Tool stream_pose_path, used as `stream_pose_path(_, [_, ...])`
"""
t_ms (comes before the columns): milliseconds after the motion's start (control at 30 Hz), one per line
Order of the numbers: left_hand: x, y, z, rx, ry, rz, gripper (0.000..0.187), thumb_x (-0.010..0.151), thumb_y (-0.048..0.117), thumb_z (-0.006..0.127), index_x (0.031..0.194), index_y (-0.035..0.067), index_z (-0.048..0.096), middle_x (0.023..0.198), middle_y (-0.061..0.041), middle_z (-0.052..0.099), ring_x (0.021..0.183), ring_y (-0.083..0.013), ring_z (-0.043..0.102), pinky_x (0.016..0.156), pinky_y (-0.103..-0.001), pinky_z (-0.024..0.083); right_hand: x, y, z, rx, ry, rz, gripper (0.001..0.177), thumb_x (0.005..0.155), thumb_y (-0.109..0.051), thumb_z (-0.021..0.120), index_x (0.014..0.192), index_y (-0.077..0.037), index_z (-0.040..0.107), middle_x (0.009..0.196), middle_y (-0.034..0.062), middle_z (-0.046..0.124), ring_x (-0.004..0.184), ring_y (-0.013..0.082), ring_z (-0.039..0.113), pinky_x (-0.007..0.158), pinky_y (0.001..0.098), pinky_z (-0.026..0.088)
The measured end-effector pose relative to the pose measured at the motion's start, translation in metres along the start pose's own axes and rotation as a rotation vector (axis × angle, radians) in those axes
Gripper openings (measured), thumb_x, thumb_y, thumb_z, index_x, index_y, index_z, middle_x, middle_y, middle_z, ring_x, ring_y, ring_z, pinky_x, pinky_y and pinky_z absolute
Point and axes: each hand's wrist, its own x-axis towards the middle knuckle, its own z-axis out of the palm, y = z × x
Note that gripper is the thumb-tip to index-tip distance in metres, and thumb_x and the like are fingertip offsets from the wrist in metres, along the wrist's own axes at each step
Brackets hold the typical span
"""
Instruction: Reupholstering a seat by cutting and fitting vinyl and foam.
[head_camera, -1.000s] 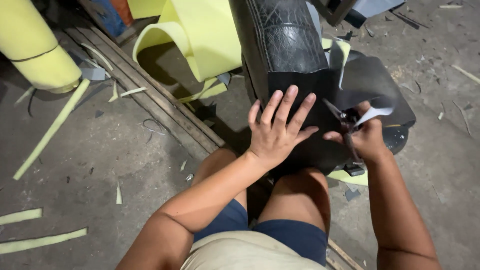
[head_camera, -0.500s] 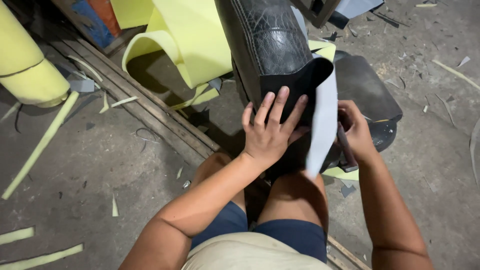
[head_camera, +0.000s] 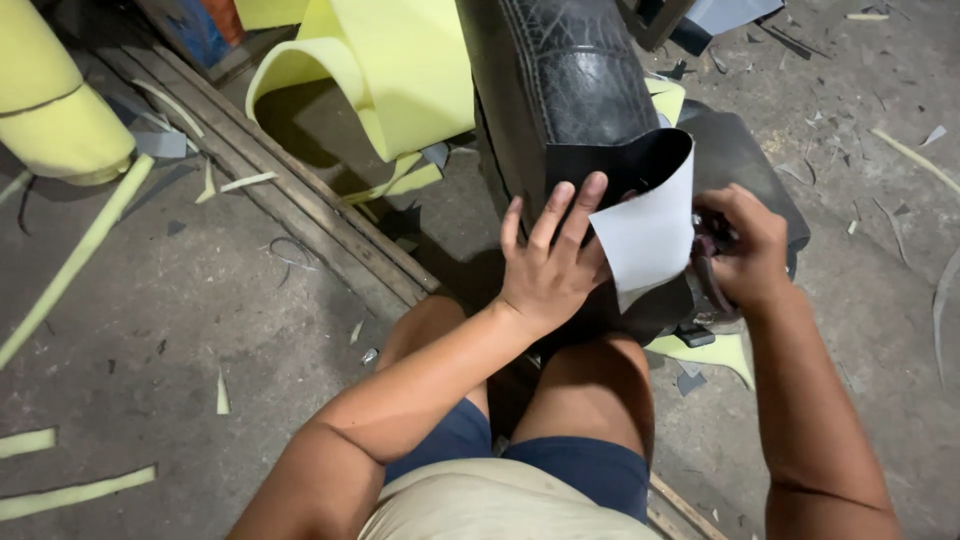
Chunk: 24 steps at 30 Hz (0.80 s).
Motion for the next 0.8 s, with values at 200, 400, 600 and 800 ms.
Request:
stream_pose_path(200, [-0.007, -0.002, 0.001, -0.001, -0.136, 0.007, 0.035, 0.112, 0.047, 0.044, 0.137, 0.029, 0.060, 0.156, -0.001, 0.047, 0.147, -0.0222, 0.036, 0.109, -0.059, 0.047, 0.029, -0.018, -0.022, -0.084, -0.141, -0.042, 0.025, 0.095, -0.002, 0.066, 0.117, 0.010, 0.063, 0.101, 0.0217, 0.062, 0.086, 0.0313, 0.056, 0.077, 0.0406, 0.045])
stream_pose_path(400, [-0.006, -0.003, 0.002, 0.021, -0.160, -0.004, 0.036, 0.112, 0.045, 0.046, 0.146, 0.036, 0.056, 0.153, 0.004, 0.052, 0.145, -0.0194, 0.035, 0.109, -0.057, 0.047, 0.031, -0.016, -0.034, -0.161, -0.175, -0.098, 0.025, 0.097, -0.013, 0.069, 0.113, 0.006, 0.067, 0.095, 0.0181, 0.064, 0.079, 0.0303, 0.054, 0.073, 0.0423, 0.043])
stream_pose_path(600, [-0.013, -0.006, 0.009, -0.043, -0.175, 0.003, 0.038, 0.107, 0.030, 0.053, 0.144, 0.036, 0.060, 0.156, 0.003, 0.048, 0.144, -0.0196, 0.038, 0.112, -0.059, 0.042, 0.049, -0.030, -0.044, -0.222, -0.265, -0.079, 0.065, 0.079, -0.038, 0.086, 0.119, 0.009, 0.066, 0.099, 0.0196, 0.063, 0.085, 0.0290, 0.059, 0.075, 0.0406, 0.047])
stream_pose_path(800, [-0.017, -0.007, 0.007, -0.041, -0.243, 0.015, 0.042, 0.106, 0.032, 0.058, 0.147, 0.038, 0.055, 0.159, 0.004, 0.044, 0.147, -0.0194, 0.036, 0.113, -0.061, 0.044, 0.065, -0.042, -0.063, -0.370, -0.312, -0.239, 0.056, 0.080, -0.021, 0.096, 0.113, 0.015, 0.069, 0.098, 0.0255, 0.070, 0.082, 0.0344, 0.065, 0.068, 0.0430, 0.053])
